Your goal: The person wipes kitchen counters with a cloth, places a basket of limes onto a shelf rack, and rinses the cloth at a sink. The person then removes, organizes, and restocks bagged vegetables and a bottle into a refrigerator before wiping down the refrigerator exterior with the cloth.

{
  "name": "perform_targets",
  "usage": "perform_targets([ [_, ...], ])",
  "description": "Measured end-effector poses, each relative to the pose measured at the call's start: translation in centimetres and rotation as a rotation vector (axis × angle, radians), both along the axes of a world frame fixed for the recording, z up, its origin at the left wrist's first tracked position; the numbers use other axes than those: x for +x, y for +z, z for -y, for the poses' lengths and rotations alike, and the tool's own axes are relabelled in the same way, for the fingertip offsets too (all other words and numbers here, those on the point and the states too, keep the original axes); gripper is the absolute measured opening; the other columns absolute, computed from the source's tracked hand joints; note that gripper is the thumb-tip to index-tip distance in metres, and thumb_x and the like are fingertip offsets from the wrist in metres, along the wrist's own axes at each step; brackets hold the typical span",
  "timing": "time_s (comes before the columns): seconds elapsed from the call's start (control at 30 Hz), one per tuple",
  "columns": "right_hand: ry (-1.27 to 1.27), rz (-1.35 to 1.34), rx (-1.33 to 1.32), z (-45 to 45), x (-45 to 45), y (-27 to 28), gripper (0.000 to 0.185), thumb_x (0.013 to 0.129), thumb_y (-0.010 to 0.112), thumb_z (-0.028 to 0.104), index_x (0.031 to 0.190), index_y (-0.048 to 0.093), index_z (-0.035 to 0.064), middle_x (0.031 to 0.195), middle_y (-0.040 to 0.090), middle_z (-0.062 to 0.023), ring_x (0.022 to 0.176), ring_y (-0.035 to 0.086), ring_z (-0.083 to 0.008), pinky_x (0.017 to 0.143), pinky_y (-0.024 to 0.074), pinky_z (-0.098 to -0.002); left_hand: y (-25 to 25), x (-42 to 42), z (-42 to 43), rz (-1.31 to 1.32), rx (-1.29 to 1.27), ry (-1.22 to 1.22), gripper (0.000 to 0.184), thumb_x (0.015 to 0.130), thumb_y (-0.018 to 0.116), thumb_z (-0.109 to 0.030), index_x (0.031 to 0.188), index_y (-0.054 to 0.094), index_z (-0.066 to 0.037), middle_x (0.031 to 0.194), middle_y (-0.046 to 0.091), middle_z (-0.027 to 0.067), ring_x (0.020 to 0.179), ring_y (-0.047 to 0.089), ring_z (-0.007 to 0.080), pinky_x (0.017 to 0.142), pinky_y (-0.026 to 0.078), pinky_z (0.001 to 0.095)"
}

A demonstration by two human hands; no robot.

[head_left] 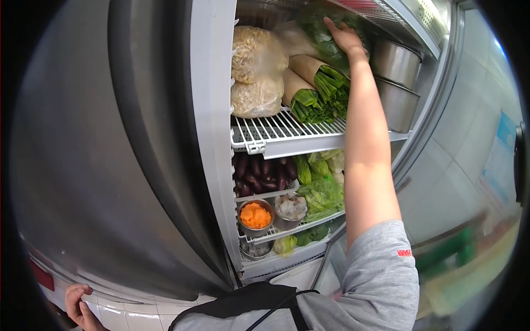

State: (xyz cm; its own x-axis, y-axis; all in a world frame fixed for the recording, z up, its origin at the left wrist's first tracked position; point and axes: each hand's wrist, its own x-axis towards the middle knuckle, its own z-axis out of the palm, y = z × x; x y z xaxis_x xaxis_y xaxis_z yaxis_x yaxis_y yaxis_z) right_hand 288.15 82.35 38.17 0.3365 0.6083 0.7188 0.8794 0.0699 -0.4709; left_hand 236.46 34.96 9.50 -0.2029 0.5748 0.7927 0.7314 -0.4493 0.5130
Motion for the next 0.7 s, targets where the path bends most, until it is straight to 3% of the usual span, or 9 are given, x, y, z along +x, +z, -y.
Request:
perform_targets([
  [0.1,0.221,0.255,-0.068,-11.1,7.7,4.3,0.086,0.069,0.039,0.072,0.134,0.028,0.0173,0.133,0.032,-0.0179,0.126,0.027,-0.0269,0.102,0.0232,-0.0349,0.2,0.4,-0.4,0.012,-0.016,0.023,0.019,0.084,0.047,-0.018,0.090,0.052,0.000,0.083,0.050,0.0109,0.074,0.046,0.0178,0.068,0.037,0.0269],
  [0.2,0.146,0.216,-0.079,-9.6,9.2,3.6,0.084,0.070,0.042,0.069,0.133,0.030,0.0146,0.135,0.030,-0.0169,0.126,0.026,-0.0304,0.101,0.0248,-0.0382,0.6,1.0,-0.9,-0.030,-0.053,0.019,0.018,0.084,0.047,-0.017,0.088,0.052,0.000,0.082,0.050,0.0101,0.073,0.046,0.0173,0.068,0.037,0.0270],
  [0.23,-0.160,0.330,-0.013,-8.8,8.0,2.4,0.075,0.075,0.042,0.063,0.132,0.031,0.0141,0.133,0.032,-0.0187,0.125,0.027,-0.0334,0.098,0.0281,-0.0430,0.7,1.2,-1.1,-0.024,-0.058,0.043,0.018,0.084,0.047,-0.016,0.086,0.052,0.001,0.081,0.050,0.0097,0.073,0.046,0.0167,0.068,0.037,0.0270],
  [0.27,-0.161,0.329,-0.014,-8.2,6.4,2.5,0.075,0.075,0.042,0.063,0.132,0.031,0.0141,0.133,0.032,-0.0187,0.125,0.027,-0.0334,0.098,0.0281,-0.0430,0.7,1.3,-1.1,-0.018,-0.064,0.066,0.017,0.084,0.046,-0.015,0.085,0.052,0.001,0.080,0.050,0.0093,0.073,0.046,0.0162,0.069,0.037,0.0270],
  [0.37,-0.662,0.464,-0.152,-1.1,-0.9,3.1,0.056,0.084,0.038,0.049,0.132,0.029,0.0216,0.127,0.037,-0.0224,0.121,0.033,-0.0331,0.093,0.0349,-0.0467,0.8,0.7,-0.8,-0.004,-0.054,0.128,0.015,0.084,0.045,-0.012,0.085,0.052,0.001,0.078,0.049,0.0089,0.071,0.045,0.0152,0.069,0.037,0.0263],
  [0.4,-0.667,0.462,-0.152,-0.3,-0.8,3.1,0.056,0.084,0.038,0.049,0.132,0.029,0.0216,0.127,0.037,-0.0224,0.121,0.033,-0.0331,0.093,0.0349,-0.0467,0.8,0.3,-0.6,-0.005,-0.053,0.123,0.015,0.084,0.045,-0.012,0.085,0.052,0.001,0.078,0.049,0.0089,0.071,0.045,0.0152,0.069,0.037,0.0263],
  [0.5,-0.209,0.560,-0.361,4.6,-2.1,2.3,0.055,0.085,0.038,0.047,0.134,0.023,0.0275,0.137,0.020,-0.0222,0.125,0.026,-0.0363,0.095,0.0324,-0.0465,-0.3,-1.9,0.2,0.028,-0.013,0.114,0.014,0.085,0.042,-0.010,0.083,0.051,0.001,0.078,0.048,0.0081,0.071,0.044,0.0145,0.067,0.036,0.0248],
  [0.6,-0.081,0.527,-0.348,-1.1,0.6,0.4,0.056,0.085,0.038,0.049,0.135,0.019,0.0312,0.139,0.016,-0.0203,0.127,0.022,-0.0348,0.100,0.0267,-0.0432,-0.3,-2.1,0.1,0.091,-0.023,0.147,0.014,0.085,0.041,-0.009,0.082,0.051,0.001,0.077,0.047,0.0080,0.071,0.044,0.0142,0.066,0.036,0.0245],
  [0.7,-0.027,0.414,-0.288,-5.4,4.1,0.1,0.057,0.086,0.036,0.043,0.136,0.017,0.0239,0.140,0.015,-0.0164,0.128,0.019,-0.0320,0.103,0.0214,-0.0397,-0.2,-1.5,-0.5,0.072,-0.003,0.146,0.014,0.086,0.041,-0.008,0.081,0.051,0.001,0.077,0.047,0.0081,0.070,0.043,0.0139,0.065,0.035,0.0239],
])
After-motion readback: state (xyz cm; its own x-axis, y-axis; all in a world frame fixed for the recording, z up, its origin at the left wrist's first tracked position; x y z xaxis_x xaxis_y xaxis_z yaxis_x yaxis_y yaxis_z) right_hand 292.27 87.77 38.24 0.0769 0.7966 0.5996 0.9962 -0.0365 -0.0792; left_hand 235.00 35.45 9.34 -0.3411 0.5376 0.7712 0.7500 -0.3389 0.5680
